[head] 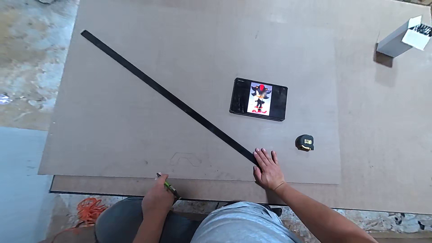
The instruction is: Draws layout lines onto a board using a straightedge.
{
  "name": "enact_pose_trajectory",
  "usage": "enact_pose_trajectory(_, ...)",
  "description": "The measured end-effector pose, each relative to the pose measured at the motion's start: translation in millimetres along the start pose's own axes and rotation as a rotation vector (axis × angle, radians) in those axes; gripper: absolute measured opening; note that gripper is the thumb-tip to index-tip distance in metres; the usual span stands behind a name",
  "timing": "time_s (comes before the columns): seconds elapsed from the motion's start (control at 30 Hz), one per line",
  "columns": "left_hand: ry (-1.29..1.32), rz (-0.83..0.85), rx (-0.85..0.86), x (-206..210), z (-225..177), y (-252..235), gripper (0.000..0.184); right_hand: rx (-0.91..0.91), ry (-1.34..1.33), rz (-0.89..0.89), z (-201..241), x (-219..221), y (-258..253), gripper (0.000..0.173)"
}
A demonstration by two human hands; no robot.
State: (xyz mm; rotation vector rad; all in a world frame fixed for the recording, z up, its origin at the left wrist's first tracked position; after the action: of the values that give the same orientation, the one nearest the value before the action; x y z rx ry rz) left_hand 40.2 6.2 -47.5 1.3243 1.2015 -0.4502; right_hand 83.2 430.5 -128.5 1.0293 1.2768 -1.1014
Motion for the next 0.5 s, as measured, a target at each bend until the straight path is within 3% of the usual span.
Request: enact_pose_trajectory(0.5,0.004,-0.015,0.029,3.2,5.6,0.3,0.045,-0.002,-0.004,-0.011,-0.6,2.5,0.1,0.062)
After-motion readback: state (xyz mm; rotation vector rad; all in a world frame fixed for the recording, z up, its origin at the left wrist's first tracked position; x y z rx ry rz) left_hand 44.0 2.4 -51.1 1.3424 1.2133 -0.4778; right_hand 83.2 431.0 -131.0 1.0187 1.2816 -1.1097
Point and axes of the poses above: each hand's wrist, its own y-axis away from the middle knuckle, its own x-axis out of the palm, z = x × y, the point moved 3 cm from there along -y, towards the middle knuckle, and after that the axes turned 11 degrees about y, right-handed, at the moved point
